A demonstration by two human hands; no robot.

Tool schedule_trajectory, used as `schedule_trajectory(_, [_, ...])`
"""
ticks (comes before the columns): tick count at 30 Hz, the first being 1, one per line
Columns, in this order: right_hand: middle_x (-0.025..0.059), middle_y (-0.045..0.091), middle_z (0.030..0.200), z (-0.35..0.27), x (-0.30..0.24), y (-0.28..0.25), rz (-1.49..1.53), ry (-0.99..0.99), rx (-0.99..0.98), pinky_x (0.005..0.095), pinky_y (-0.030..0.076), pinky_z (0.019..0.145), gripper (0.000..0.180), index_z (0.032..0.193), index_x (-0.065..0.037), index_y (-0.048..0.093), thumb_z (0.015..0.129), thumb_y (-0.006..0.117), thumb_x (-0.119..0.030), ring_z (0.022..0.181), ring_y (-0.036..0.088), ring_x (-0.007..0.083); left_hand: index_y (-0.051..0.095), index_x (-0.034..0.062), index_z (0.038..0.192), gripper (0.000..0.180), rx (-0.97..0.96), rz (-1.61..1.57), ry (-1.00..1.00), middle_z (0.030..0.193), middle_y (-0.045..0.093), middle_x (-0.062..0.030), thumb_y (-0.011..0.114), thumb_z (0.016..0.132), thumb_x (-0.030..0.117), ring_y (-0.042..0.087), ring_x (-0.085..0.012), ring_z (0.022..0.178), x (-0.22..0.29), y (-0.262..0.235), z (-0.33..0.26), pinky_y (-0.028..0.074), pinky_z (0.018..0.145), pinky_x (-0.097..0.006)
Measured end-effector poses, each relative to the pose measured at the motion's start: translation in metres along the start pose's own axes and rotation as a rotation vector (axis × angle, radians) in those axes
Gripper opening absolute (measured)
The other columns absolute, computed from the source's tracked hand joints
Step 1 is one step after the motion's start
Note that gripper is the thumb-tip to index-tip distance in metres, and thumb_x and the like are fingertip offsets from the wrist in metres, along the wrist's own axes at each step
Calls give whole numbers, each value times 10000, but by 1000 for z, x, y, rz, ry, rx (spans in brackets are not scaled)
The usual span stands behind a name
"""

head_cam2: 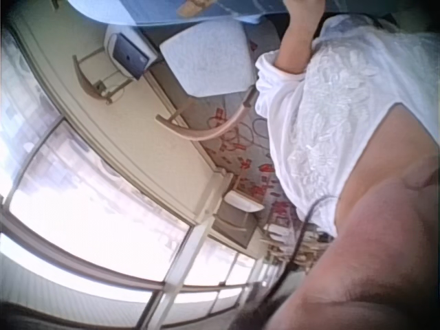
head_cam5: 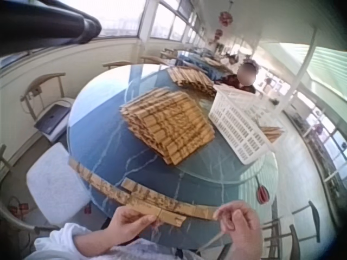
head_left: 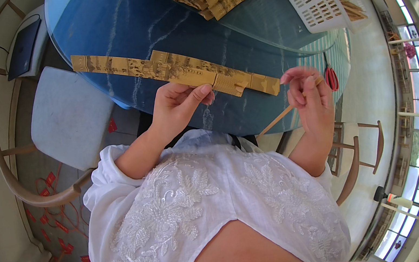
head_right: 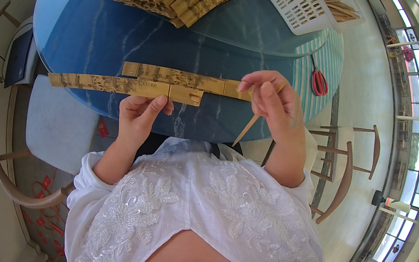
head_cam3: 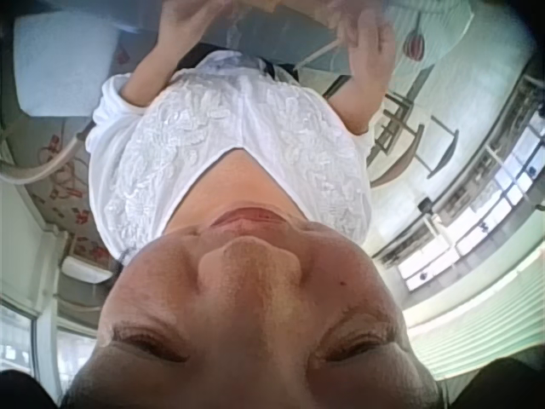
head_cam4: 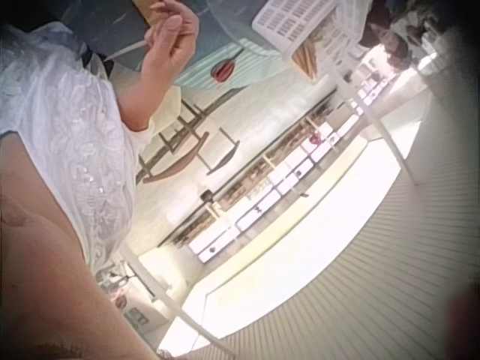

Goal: The person assembles bamboo fans by inserting thin bamboo sticks into slots on folded bamboo sheets. The person repeatedly picks up a bamboo sheet, inserts a stick, and places the assembled unit on the table.

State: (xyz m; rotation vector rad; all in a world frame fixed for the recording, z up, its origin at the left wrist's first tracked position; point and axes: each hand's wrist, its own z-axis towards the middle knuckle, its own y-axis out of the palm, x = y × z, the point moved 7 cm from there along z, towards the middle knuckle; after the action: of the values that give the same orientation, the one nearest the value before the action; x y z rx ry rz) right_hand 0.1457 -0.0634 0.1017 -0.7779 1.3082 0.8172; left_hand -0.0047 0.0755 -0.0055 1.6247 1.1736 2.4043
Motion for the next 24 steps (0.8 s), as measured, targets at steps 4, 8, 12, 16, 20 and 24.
schedule_trajectory(4, [114, 495, 926, -44, -67, -82, 131, -486, 526, 264, 345, 611, 398, 889, -61, 559, 992, 318, -360, 649, 381, 133, 625, -46, 995, 171, 39, 6, 14, 841, 643, -84, 589, 896, 89, 589, -121, 738, 2, -9, 6, 485, 682, -243])
schedule_trajectory(8, [-5, 337, 625, -57, -82, -110, 61, -555, 396, 229, 249, 525, 419, 887, -68, 604, 968, 383, -414, 563, 301, 106, 624, -50, 993, 188, 65, 11, 41, 825, 642, -86, 592, 898, 109, 590, -123, 728, 3, -18, 7, 483, 669, -239])
schedule_trajectory(12, [-11, 365, 573, -68, -56, -124, 287, -517, 513, 233, 232, 501, 391, 912, -71, 603, 952, 435, -422, 533, 286, 101, 627, -48, 988, 187, 68, 10, 33, 826, 645, -91, 590, 900, 112, 597, -124, 725, 3, -18, 10, 486, 665, -239])
schedule_trajectory(16, [28, 458, 600, -57, -30, -114, 219, -430, 552, 239, 273, 521, 373, 868, -86, 566, 952, 432, -424, 549, 374, 108, 628, -48, 988, 185, 81, 27, 40, 827, 646, -93, 589, 900, 110, 599, -124, 725, 3, -18, 7, 487, 664, -239])
schedule_trajectory(20, [53, 489, 603, -57, -27, -110, 121, -412, 572, 265, 312, 538, 389, 855, -92, 533, 961, 392, -438, 559, 409, 131, 628, -49, 987, 180, 68, 15, 39, 827, 644, -91, 588, 899, 102, 595, -124, 725, 4, -16, 6, 485, 664, -239])
schedule_trajectory(24, [65, 494, 602, -55, -29, -108, 75, -417, 536, 270, 326, 535, 389, 853, -92, 521, 966, 375, -435, 557, 410, 142, 625, -52, 987, 176, 69, 11, 51, 823, 640, -90, 589, 898, 95, 588, -127, 728, 6, -13, 5, 480, 666, -240])
